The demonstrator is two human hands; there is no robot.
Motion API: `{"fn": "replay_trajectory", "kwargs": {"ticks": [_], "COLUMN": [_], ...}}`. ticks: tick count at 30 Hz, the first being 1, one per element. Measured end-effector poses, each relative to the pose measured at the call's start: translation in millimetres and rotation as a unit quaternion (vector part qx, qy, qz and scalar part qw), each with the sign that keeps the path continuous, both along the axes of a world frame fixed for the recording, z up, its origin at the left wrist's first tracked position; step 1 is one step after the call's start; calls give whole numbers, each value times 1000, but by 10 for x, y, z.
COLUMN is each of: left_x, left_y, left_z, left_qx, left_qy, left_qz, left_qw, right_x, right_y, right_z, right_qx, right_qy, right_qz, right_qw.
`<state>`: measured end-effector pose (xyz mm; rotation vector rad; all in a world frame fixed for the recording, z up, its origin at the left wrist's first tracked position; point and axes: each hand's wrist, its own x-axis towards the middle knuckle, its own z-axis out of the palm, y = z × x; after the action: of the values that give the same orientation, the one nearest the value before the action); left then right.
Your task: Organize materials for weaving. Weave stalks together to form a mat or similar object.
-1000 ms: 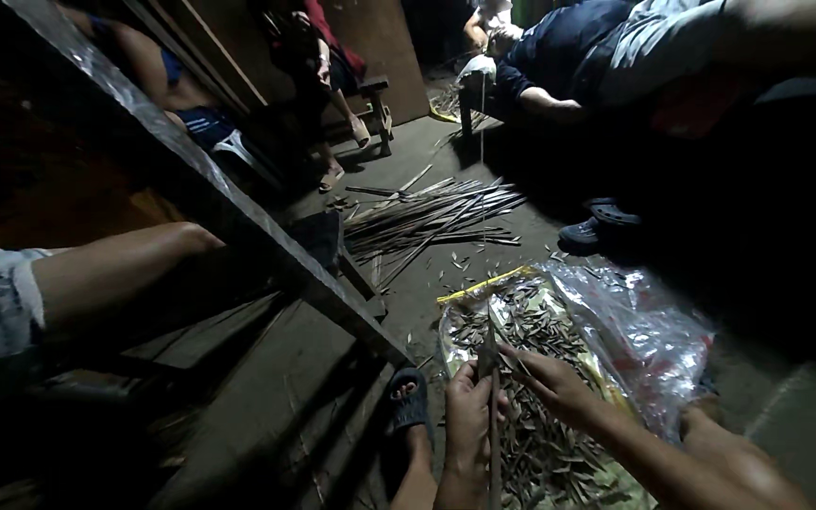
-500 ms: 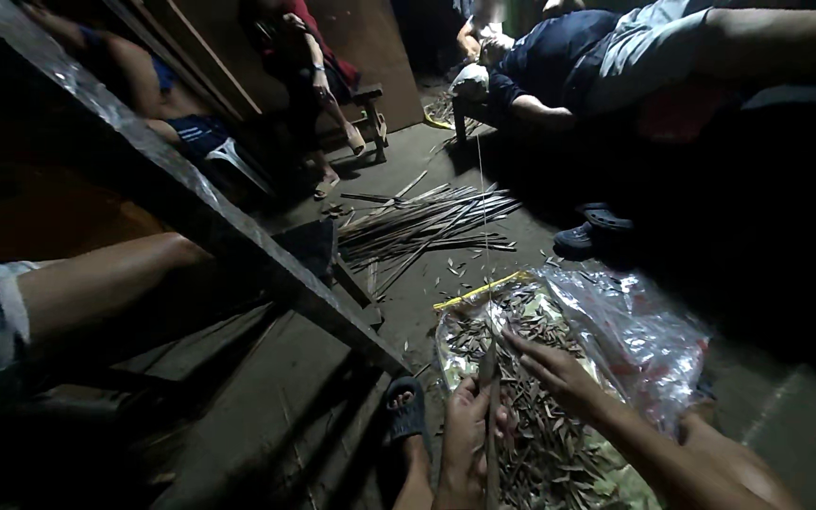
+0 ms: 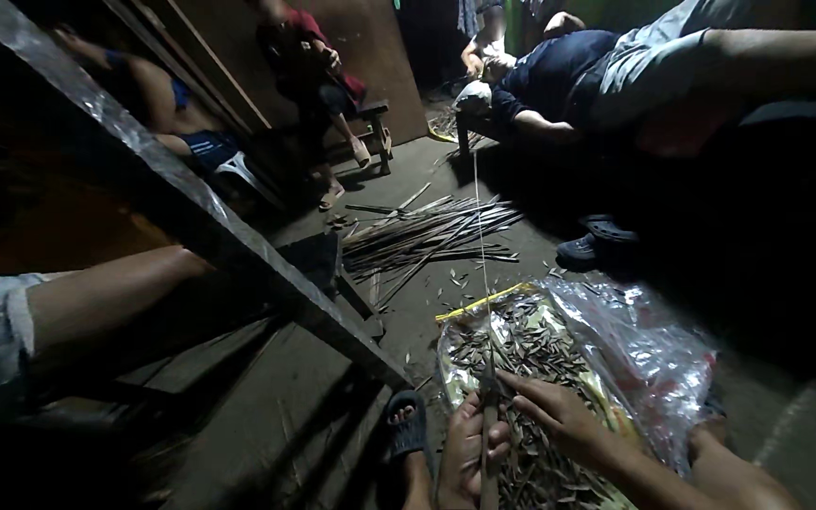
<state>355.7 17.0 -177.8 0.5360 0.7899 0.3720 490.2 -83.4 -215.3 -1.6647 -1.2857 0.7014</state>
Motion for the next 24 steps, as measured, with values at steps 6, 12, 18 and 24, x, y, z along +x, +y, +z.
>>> {"fn": "replay_trajectory", "kwargs": {"ticks": [6,12,18,24], "left_x": [-6,24,70,25], "left_y": [-54,-75,-125,-141], "left_z": [-11,-31,-21,-57], "left_qx": [27,81,91,114], "left_qy": [4,30,55,64], "left_qz": [-24,-27,-30,-59], "left_qw": [999,996,994,990], "right_x": [71,41,-10,340], "right_y": [5,-16,23,65], "right_z": [38,108,-38,53], "right_qx": [-15,-39,33,-88], "right_qy": [-22,55,-149,3], "right_qz": [-20,-9,-107,-146], "right_qw": [999,998,983,985]}}
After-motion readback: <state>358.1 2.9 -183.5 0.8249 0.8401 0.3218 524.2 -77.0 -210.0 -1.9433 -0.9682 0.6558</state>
